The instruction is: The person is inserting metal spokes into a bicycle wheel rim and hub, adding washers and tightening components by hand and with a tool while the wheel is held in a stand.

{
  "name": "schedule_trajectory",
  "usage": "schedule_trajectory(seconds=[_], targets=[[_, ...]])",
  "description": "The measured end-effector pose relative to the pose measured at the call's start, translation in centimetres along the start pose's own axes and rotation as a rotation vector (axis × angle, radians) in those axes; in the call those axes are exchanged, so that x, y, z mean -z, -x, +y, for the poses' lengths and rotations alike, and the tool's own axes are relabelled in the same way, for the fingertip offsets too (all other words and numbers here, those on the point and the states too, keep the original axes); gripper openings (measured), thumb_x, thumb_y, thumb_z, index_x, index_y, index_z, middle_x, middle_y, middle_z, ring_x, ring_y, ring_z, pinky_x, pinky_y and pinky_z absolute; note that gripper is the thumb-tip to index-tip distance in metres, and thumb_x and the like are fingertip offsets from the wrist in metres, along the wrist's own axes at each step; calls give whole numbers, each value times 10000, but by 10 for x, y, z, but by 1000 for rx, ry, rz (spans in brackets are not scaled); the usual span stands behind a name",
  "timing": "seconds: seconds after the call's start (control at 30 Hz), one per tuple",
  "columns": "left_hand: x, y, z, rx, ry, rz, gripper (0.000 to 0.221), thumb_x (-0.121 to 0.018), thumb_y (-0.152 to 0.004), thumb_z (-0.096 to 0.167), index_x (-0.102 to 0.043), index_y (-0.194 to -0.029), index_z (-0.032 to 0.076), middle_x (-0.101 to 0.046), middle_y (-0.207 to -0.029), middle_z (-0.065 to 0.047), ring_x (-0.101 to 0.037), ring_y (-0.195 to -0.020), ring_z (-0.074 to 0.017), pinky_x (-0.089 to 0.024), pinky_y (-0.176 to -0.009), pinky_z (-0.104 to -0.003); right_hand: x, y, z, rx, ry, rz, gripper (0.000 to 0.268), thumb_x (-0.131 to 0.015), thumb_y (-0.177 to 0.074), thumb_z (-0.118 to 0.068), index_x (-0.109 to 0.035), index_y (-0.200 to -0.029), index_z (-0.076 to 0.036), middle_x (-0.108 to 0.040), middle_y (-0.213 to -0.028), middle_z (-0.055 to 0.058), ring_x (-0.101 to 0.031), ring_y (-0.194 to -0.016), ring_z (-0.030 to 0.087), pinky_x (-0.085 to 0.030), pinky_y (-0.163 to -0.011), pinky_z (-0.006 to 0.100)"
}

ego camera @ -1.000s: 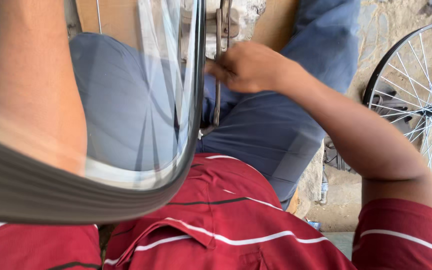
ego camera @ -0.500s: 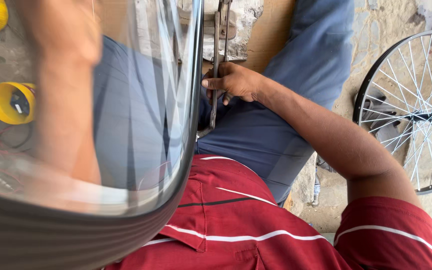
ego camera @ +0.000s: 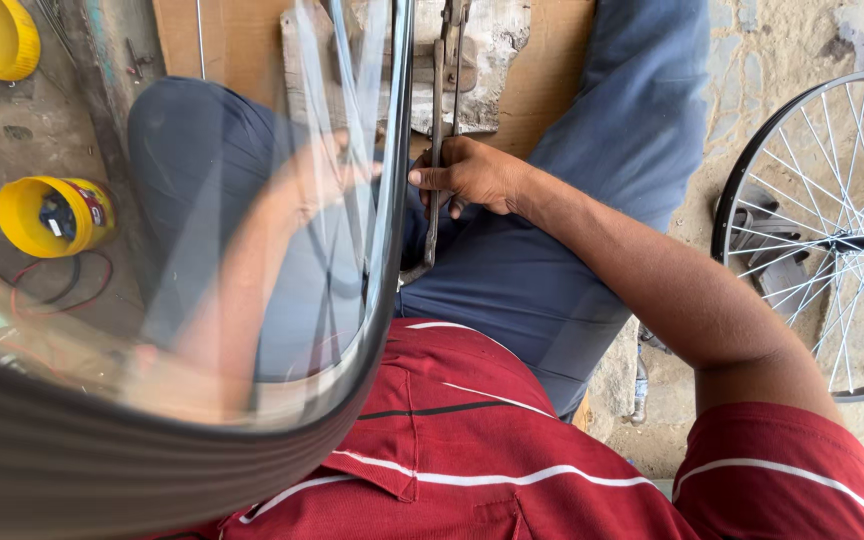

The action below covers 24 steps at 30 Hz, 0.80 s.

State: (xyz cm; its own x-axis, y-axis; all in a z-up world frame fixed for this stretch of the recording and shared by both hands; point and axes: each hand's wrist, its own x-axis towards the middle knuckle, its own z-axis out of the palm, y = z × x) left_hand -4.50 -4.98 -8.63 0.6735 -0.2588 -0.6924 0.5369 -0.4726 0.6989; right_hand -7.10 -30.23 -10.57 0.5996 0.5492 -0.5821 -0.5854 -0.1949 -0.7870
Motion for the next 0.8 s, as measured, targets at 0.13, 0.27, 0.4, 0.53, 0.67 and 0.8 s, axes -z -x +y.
schedule_trajectory(seconds=[0.13, 0.27, 0.4, 0.53, 0.67, 0.8], targets=[[-2, 3, -12, -128, -226, 63, 501, -777, -924, 213, -621, -1329, -38, -749, -1155, -187, -705, -1003, -225, -594, -907, -362, -2, -2, 4, -3, 17, 11, 392, -680, -956, -352, -692, -1114, 6, -691, -836, 74, -674, -751, 157, -546, -543, 282], [-3, 23, -35, -513, -188, -7, 533, -764, -960, 169, -545, -1401, -34, -684, -1271, -109, -667, -1126, -180, -548, -960, -364, -2, -2, 1, -1, 7, 28, 390, -696, -941, -337, -701, -1125, 7, -700, -854, 62, -679, -769, 143, -545, -538, 282], [-16, 72, -38, -575, -561, 297, 683, -833, -809, 172, -523, -1395, 10, -704, -989, -215, -681, -882, -317, -542, -764, -424, -3, -4, 3, -6, 1, 36, 404, -700, -933, -347, -703, -1133, 4, -704, -874, 63, -674, -776, 145, -541, -534, 283], [-27, 118, -24, -467, -565, 338, 595, -801, -838, 148, -576, -1385, 79, -694, -914, -177, -688, -839, -322, -545, -754, -420, 0, -14, 16, -27, -20, 72, 429, -711, -938, -342, -678, -1176, 15, -720, -949, 108, -674, -778, 172, -533, -530, 283], [-37, 153, -2, -619, -644, 407, 573, -779, -792, 132, -605, -1335, 75, -684, -933, -186, -676, -834, -354, -543, -730, -444, 17, -35, 43, 86, 28, -81, 468, -681, -961, -341, -590, -1265, 3, -731, -1108, 122, -744, -902, 177, -610, -606, 284], [-48, 182, 24, -959, -803, 480, 516, -742, -754, 158, -643, -1253, 71, -686, -1007, -209, -668, -836, -403, -546, -711, -478, 19, -34, 43, 145, 126, -91, 437, -640, -962, -355, -662, -1205, 7, -741, -1041, 113, -729, -860, 185, -607, -595, 288]])
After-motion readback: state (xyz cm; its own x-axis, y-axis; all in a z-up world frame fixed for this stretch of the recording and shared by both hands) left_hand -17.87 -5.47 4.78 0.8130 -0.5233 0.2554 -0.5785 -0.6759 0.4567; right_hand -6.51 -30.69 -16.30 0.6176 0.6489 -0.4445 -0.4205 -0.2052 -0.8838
